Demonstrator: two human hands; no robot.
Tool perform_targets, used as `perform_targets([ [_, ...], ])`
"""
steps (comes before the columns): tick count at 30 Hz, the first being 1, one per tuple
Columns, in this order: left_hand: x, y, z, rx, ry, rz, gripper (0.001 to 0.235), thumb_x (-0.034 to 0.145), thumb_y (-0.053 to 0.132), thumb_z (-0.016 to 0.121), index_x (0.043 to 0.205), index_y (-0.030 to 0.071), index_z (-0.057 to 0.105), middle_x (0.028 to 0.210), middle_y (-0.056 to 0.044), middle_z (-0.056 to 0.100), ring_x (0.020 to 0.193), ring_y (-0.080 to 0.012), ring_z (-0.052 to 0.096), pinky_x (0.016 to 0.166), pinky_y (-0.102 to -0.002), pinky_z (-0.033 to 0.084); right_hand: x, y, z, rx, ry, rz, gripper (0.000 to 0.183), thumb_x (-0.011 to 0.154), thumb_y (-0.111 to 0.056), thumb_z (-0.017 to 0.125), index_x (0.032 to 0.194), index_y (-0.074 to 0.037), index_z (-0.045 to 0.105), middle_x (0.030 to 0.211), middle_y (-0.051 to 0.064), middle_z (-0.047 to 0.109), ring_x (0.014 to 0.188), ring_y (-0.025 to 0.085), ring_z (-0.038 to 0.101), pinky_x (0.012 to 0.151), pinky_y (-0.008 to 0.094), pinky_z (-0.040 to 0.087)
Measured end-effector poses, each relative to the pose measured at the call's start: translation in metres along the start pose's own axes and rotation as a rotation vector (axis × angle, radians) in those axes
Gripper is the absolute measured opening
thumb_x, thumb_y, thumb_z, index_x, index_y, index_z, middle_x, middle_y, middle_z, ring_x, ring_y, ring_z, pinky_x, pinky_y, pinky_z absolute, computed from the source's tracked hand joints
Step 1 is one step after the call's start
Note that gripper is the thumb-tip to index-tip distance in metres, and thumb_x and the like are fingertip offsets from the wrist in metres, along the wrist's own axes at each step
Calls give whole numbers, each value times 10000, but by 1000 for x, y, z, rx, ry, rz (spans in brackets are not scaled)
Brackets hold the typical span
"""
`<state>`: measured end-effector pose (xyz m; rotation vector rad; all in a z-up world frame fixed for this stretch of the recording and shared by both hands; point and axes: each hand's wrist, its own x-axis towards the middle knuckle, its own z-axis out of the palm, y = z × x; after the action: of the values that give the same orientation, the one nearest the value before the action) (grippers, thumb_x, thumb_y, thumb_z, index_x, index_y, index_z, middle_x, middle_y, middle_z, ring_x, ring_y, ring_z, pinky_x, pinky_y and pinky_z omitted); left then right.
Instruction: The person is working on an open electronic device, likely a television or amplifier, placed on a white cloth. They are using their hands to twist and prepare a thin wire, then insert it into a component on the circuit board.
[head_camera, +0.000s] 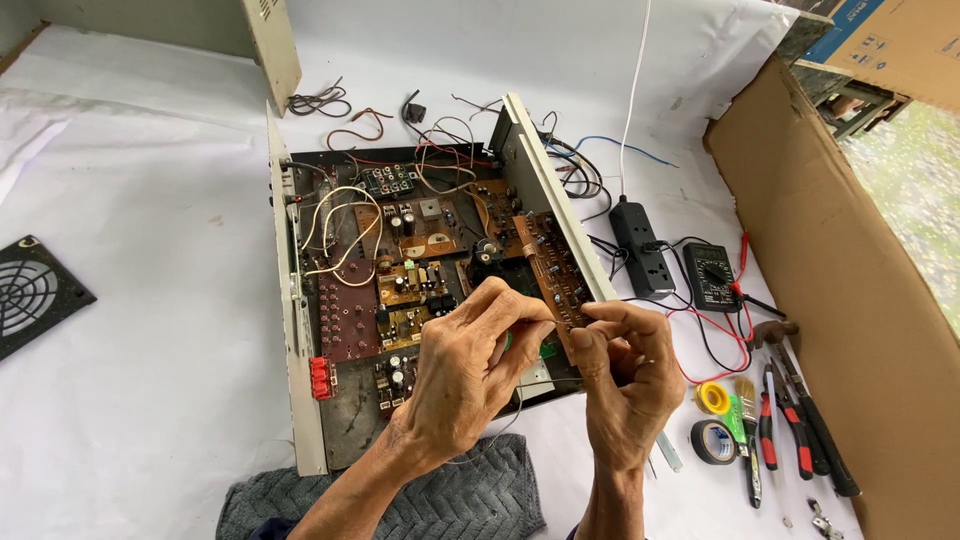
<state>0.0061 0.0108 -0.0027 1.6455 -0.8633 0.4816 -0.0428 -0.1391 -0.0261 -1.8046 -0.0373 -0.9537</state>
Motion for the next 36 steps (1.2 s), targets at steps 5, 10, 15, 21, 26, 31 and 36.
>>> perform_targets([
  [5,1,1,-4,-22,-17,-19,36,1036,40,640,1045,74,647,903,-26,559,630,-102,526,581,-232,468,3,-1,2,-2,-40,-68,135,966,-65,717,1086,-71,657,764,-8,441,597,59,385,520,190,376],
  [10,1,0,-5,31,-68,28,12,1049,77,632,1059,71,631,922,-25,559,605,-110,509,572,-251,470,5,-3,1,-95,-72,-168,67,954,-61,726,1014,-45,700,903,81,653,669,85,506,550,190,394],
  [15,0,0,-2,54,-85,23,27,1069,95,603,1045,82,601,932,-22,548,595,-117,500,550,-264,448,5,-1,4,-164,-61,-159,69,993,-68,686,939,-49,647,858,59,606,615,94,466,507,198,379],
  [21,-1,2,-3,71,-84,21,56,1066,80,605,1021,93,574,911,-16,518,573,-125,441,532,-276,411,2,7,1,-172,-38,-83,180,1058,-203,590,942,-71,630,825,17,587,574,77,449,491,200,384],
  [26,0,3,-4,31,-74,17,80,1057,45,608,1004,86,565,911,-25,525,579,-127,469,550,-273,437,3,-3,-2,-121,-11,-39,215,1068,-262,581,1008,-77,672,864,-11,600,525,38,374,472,193,291],
  [31,0,2,-3,12,-66,24,79,1051,30,616,1014,73,561,915,-35,519,598,-120,476,560,-257,453,2,-4,0,-66,-84,-34,130,964,-69,723,1084,-38,687,861,5,524,634,52,407,546,182,422],
  [36,1,3,-4,-42,-91,-7,103,1022,-6,613,986,83,574,885,-19,534,664,-124,499,602,-261,451,1,4,-2,106,-52,-11,111,1047,-168,619,1013,-70,660,848,5,619,598,44,500,493,160,417],
])
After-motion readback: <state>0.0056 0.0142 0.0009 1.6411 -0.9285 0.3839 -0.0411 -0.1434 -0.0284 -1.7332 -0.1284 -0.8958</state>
